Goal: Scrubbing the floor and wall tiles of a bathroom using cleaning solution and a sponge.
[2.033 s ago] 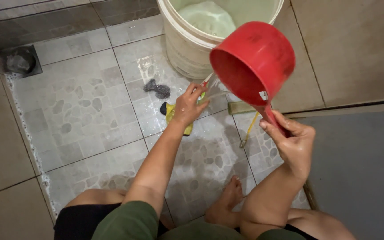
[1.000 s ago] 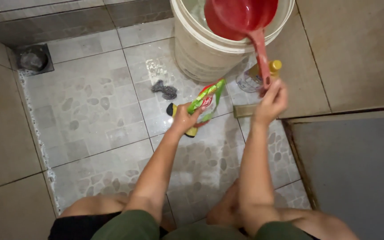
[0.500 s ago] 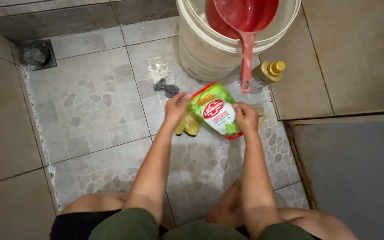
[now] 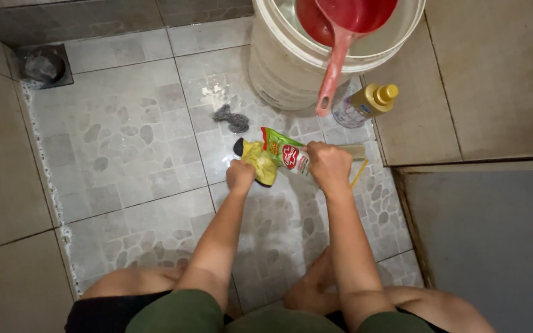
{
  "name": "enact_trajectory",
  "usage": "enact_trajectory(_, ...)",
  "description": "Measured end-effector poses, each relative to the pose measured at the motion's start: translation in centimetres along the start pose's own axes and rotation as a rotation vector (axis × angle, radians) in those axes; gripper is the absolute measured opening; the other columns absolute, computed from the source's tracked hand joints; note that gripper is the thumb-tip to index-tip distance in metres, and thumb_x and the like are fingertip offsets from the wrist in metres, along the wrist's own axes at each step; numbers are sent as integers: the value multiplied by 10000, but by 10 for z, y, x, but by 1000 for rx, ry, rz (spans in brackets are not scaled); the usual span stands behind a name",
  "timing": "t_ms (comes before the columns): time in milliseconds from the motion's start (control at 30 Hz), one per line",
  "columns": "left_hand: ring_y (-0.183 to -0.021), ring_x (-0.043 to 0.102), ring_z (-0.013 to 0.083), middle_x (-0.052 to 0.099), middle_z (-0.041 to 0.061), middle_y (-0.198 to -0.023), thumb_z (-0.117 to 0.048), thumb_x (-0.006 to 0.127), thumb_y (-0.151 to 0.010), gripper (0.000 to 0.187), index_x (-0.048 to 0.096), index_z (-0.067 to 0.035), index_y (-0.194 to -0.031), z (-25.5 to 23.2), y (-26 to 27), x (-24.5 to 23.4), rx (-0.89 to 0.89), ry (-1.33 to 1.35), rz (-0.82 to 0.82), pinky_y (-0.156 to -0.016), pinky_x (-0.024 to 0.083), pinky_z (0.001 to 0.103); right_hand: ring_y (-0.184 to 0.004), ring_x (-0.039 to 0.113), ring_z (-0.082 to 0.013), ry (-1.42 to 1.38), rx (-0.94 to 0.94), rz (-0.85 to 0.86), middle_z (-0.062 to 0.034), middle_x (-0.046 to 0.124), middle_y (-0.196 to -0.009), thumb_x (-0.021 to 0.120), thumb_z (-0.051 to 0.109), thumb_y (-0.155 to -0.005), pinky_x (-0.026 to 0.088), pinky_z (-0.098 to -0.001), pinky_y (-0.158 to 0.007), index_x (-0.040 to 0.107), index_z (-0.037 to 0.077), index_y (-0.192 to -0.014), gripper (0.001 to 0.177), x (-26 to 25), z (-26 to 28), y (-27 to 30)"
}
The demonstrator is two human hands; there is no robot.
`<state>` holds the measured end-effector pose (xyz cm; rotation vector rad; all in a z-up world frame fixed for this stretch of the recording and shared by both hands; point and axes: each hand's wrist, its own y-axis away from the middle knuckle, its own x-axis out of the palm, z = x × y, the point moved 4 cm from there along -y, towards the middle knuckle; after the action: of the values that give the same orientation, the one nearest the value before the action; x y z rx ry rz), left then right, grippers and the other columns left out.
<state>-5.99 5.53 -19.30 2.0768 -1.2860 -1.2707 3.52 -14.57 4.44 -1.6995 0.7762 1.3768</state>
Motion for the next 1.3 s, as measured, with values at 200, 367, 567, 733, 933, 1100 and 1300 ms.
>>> enact_trajectory(200, -1276, 611, 445, 666, 246, -1275, -305, 440, -979, 446, 592, -39, -1303, -30, 41, -26, 2, 40, 32, -1053, 513, 516, -609, 688, -264, -57, -39, 63, 23, 590, -602, 534, 359, -987, 543, -375, -533, 630, 280, -783, 238, -11, 5, -7)
enact_trajectory(367, -1270, 624, 406, 673, 213, -1266, -336, 427, -988, 442, 584, -71, -1306, -25, 37, -23, -37, 13, 31, -1047, 518, 496, -649, 714, -275, -70, -106, 113, 1, 629, -616, 483, 259, -967, 564, -415, -571, 662, 253, -789, 252, -12, 11, -12)
enact_trajectory(567, -1255, 640, 382, 679, 178, -1245, -249, 563, -943, 394, 599, -72, -1293, -34, 57, -38, -40, 37, -15, -1048, 525, 467, -691, 717, -275, -84, -36, 90, -3, 664, -661, 636, 332, -950, 558, -405, -613, 692, 292, -826, 142, 5, -20, -15)
enact_trajectory(733, -1307, 604, 370, 640, 186, -1323, -288, 665, -881, 605, 503, -87, -1428, -22, 43, -30, 11, 111, 33, -1092, 495, 473, -1022, 705, -293, -791, 445, 63, -93, 761, -1008, 754, 247, -940, 544, -434, -914, 771, 207, -1111, 177, 89, -120, 37)
enact_trajectory(933, -1315, 592, 388, 645, 214, -1332, -366, 758, -840, 742, 496, -54, -1459, -15, 27, -15, 104, 48, 112, -1096, 489, 502, -1026, 670, -176, -1209, 793, -551, -85, 746, -1070, 791, 43, -921, 534, -359, -958, 724, 99, -1175, 268, 220, -151, 74)
enact_trajectory(1100, -1174, 688, 335, 748, 116, -1087, -368, 751, -850, 423, 708, -115, -1187, -5, 13, -13, 170, -45, 45, -989, 562, 440, -1058, 637, -242, -1275, 1087, -618, -145, 674, -1103, 851, 65, -885, 533, -364, -998, 651, -9, -1280, 449, 317, -133, 63)
enact_trajectory(1300, -1154, 687, 331, 735, 119, -1066, -330, 765, -807, 368, 710, -122, -1105, 10, -6, -4, 181, 50, 34, -970, 558, 428, -1015, 729, -356, -866, 1143, -703, -227, 731, -1020, 921, 118, -798, 606, -386, -862, 737, 5, -1112, 381, 292, -107, 73)
